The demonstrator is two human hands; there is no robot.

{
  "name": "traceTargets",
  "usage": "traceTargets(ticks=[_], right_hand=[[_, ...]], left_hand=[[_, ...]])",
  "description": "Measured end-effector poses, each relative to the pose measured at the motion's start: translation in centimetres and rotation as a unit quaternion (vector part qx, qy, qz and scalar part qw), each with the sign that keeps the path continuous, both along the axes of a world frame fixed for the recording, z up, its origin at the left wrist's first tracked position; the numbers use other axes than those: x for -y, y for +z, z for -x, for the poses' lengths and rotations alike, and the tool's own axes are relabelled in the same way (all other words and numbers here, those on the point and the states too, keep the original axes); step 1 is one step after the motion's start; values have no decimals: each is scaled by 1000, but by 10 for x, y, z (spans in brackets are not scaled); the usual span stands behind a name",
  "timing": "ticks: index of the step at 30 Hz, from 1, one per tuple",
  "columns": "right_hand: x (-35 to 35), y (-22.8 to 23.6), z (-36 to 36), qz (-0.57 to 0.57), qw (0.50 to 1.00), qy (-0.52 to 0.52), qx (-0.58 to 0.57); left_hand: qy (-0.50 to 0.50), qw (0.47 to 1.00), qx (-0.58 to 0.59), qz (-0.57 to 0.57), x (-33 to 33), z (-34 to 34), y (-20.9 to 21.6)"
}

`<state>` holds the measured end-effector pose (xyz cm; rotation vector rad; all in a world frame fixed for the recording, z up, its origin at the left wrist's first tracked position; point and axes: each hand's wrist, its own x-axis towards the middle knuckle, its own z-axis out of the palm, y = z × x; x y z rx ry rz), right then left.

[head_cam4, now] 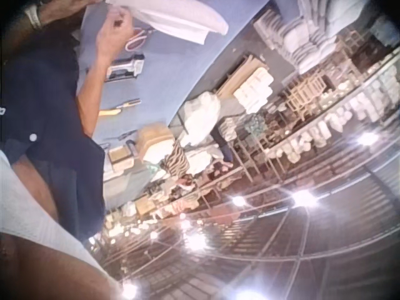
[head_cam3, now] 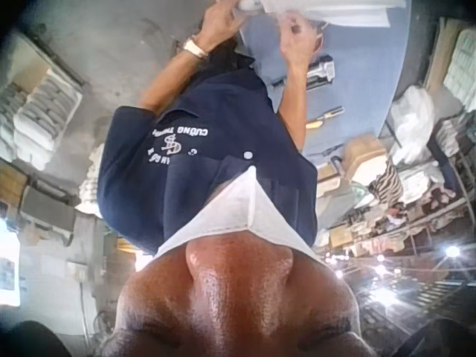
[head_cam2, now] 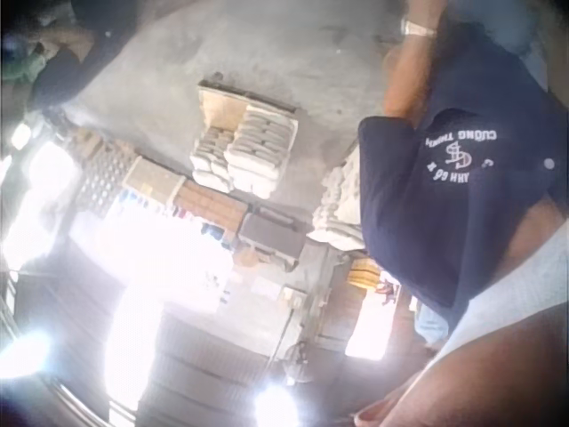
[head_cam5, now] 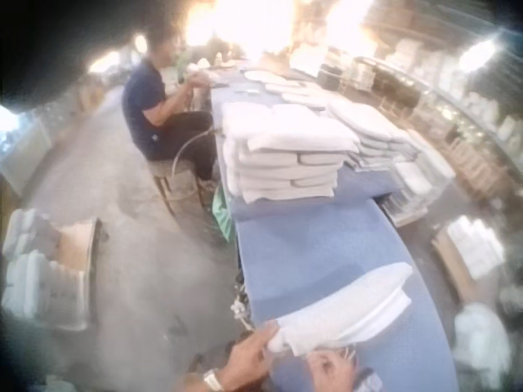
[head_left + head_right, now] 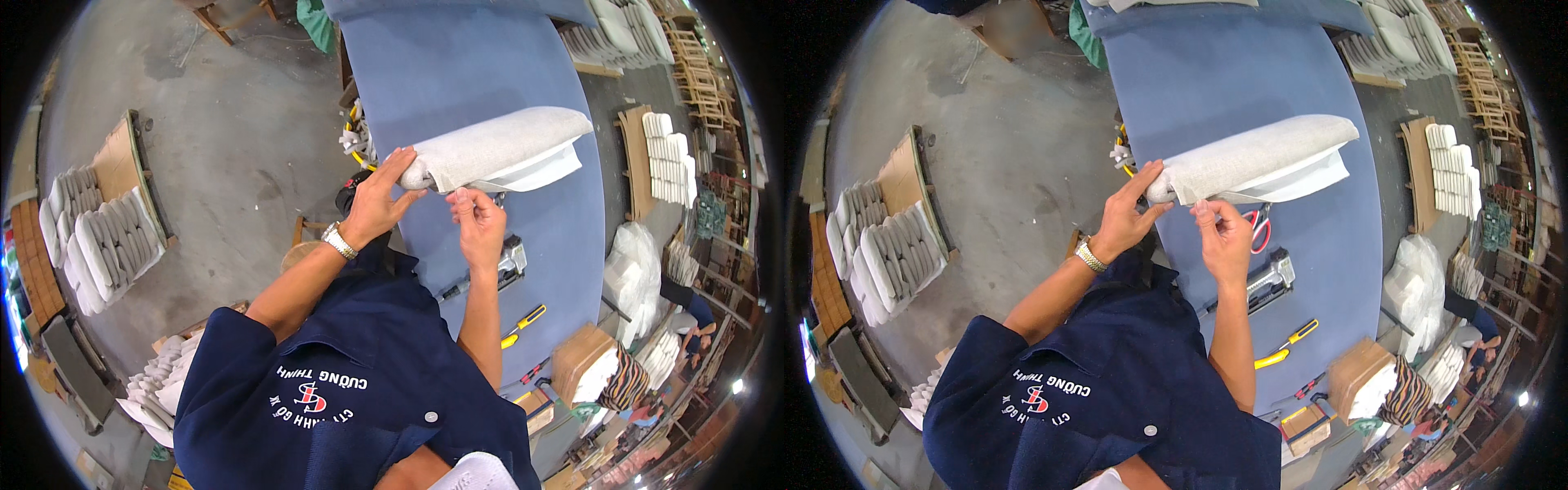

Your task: The person assembles a cushion by folding fabric over a foam insert, trimming excess material with scissors, and securing the edges with a staple gun. The finished cushion is placed on a stack of completed units.

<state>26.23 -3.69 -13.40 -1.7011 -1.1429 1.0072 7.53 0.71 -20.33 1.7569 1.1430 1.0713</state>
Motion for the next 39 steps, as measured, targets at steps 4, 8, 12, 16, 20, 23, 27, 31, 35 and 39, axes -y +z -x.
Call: traceTargets(ticks=[4,8,12,16,20,23,27,31,35,39], right_hand=[[25,-7,11,87,984,-27,-156],[30,-10,5,134,957,-47,-253],[25,-6,10,114,957,-106,-246],[11,-1,16,90,971,-116,-190],[4,-9,13,41,985,-99,-139],[-1,-11,11,34,990,-74,-118],[-14,-35,18,-30,997,-18,-70],[-35,-55,25,-89,993,33,-64],[-48,-61,28,-96,989,47,-98],[-49,-63,25,-89,991,66,-71]], left_hand=[[5,998,-9,-60,19,-14,-8],[8,996,-46,-81,40,-29,-9],[11,990,-103,-90,46,-33,3],[49,987,-106,-107,46,-40,10],[52,989,-86,-110,35,-37,7],[63,993,-55,-88,30,-28,1],[79,994,-22,-65,16,-17,-2],[80,996,29,-10,-1,-5,0],[70,997,32,5,-11,0,4],[65,997,-2,-40,-12,1,-2]])
